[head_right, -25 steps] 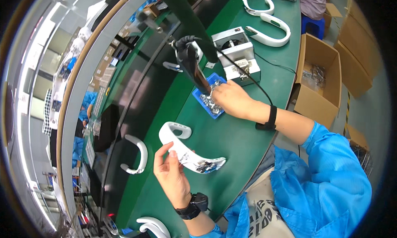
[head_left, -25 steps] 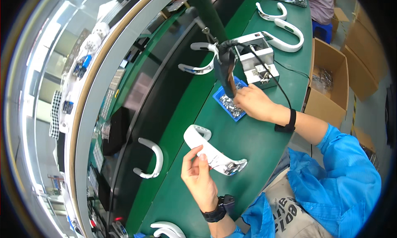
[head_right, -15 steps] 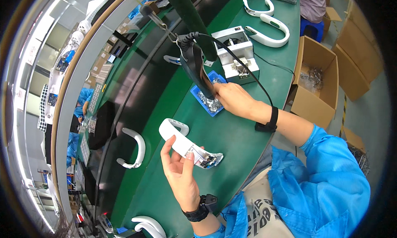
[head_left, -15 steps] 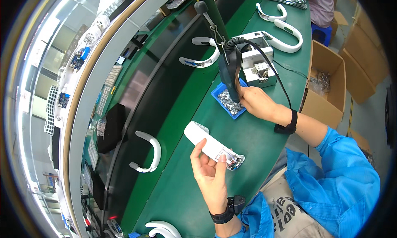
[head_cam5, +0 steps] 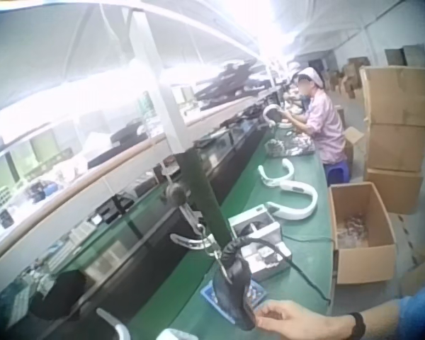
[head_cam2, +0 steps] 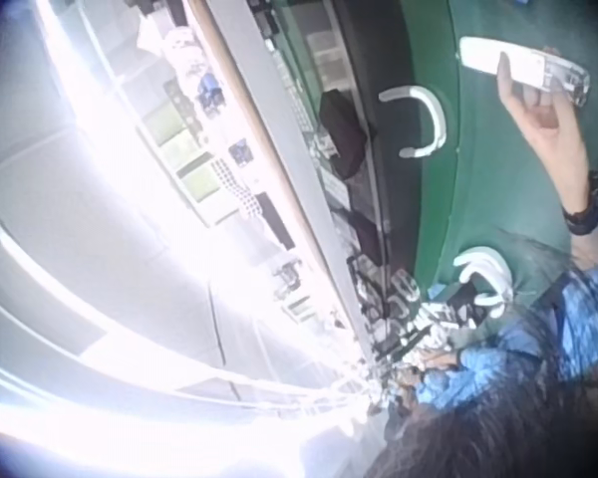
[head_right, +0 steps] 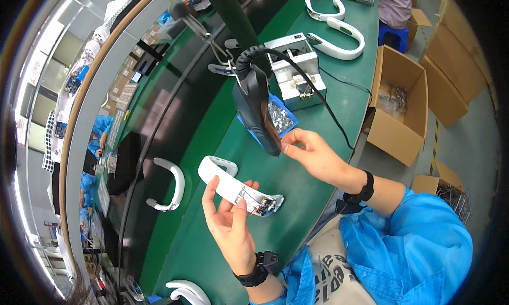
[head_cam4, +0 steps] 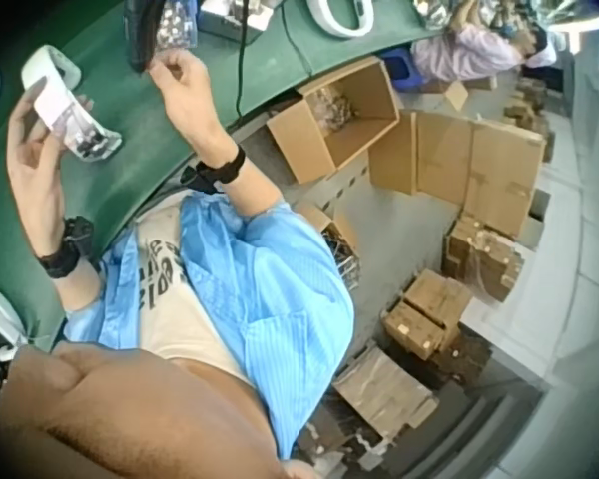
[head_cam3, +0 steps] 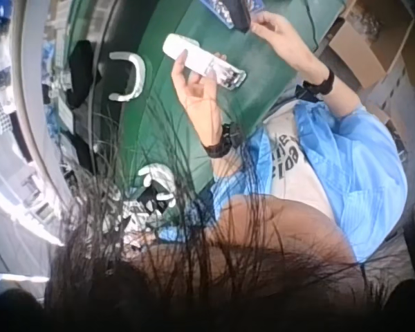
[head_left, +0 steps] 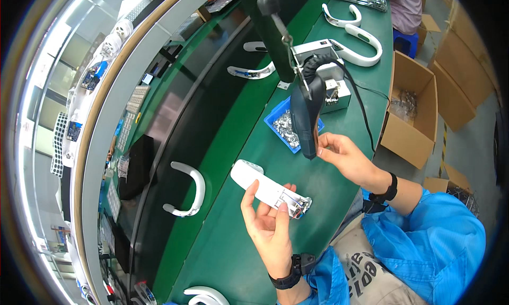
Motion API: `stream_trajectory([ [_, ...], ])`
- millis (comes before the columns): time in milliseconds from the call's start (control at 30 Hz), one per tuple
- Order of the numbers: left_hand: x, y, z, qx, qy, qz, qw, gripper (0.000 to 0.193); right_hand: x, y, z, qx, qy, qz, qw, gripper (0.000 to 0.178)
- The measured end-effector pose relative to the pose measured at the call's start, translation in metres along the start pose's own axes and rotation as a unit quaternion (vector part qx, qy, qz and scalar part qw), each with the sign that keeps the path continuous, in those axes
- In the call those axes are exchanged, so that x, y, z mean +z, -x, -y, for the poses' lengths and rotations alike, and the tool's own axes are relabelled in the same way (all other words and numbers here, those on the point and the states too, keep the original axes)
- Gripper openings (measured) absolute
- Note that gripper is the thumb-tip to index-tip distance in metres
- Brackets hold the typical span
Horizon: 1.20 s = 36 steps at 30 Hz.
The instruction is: Assembling components of a curved white electronic device shell using screws and an electric screwdriver.
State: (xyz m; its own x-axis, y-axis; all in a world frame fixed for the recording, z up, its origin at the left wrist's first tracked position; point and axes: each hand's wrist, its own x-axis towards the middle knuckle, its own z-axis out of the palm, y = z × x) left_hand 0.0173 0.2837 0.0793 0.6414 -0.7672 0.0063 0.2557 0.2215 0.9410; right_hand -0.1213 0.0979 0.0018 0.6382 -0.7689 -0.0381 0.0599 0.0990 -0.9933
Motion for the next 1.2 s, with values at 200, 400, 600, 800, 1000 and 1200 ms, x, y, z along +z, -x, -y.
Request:
stream_trajectory([
  [200,-0.002,0.001,0.000,0.007,-0.010,0.003,1.000,0.065,0.010,-0.004,-0.018,-0.249,0.434,-0.127,0.856,0.011],
  [400,-0.002,0.004,-0.003,0.000,-0.005,0.008,1.000,0.068,0.006,0.021,-0.006,0.006,0.170,-0.001,0.985,0.019],
  [600,-0.002,0.007,-0.003,-0.001,0.012,0.008,1.000,0.073,0.050,0.037,0.052,-0.086,0.004,0.125,0.988,0.014],
  [800,0.001,0.007,0.000,-0.006,0.000,-0.007,1.000,0.072,0.081,0.034,0.072,-0.137,0.068,0.133,0.979,0.011],
  [1000,0.002,0.008,0.006,0.024,-0.010,-0.007,1.000,0.064,0.082,0.034,0.071,-0.269,0.265,0.043,0.925,0.012],
  [1200,0.000,0.004,0.005,0.008,-0.050,-0.022,0.998,0.059,0.083,0.027,0.065,-0.280,0.258,0.032,0.924,0.019],
])
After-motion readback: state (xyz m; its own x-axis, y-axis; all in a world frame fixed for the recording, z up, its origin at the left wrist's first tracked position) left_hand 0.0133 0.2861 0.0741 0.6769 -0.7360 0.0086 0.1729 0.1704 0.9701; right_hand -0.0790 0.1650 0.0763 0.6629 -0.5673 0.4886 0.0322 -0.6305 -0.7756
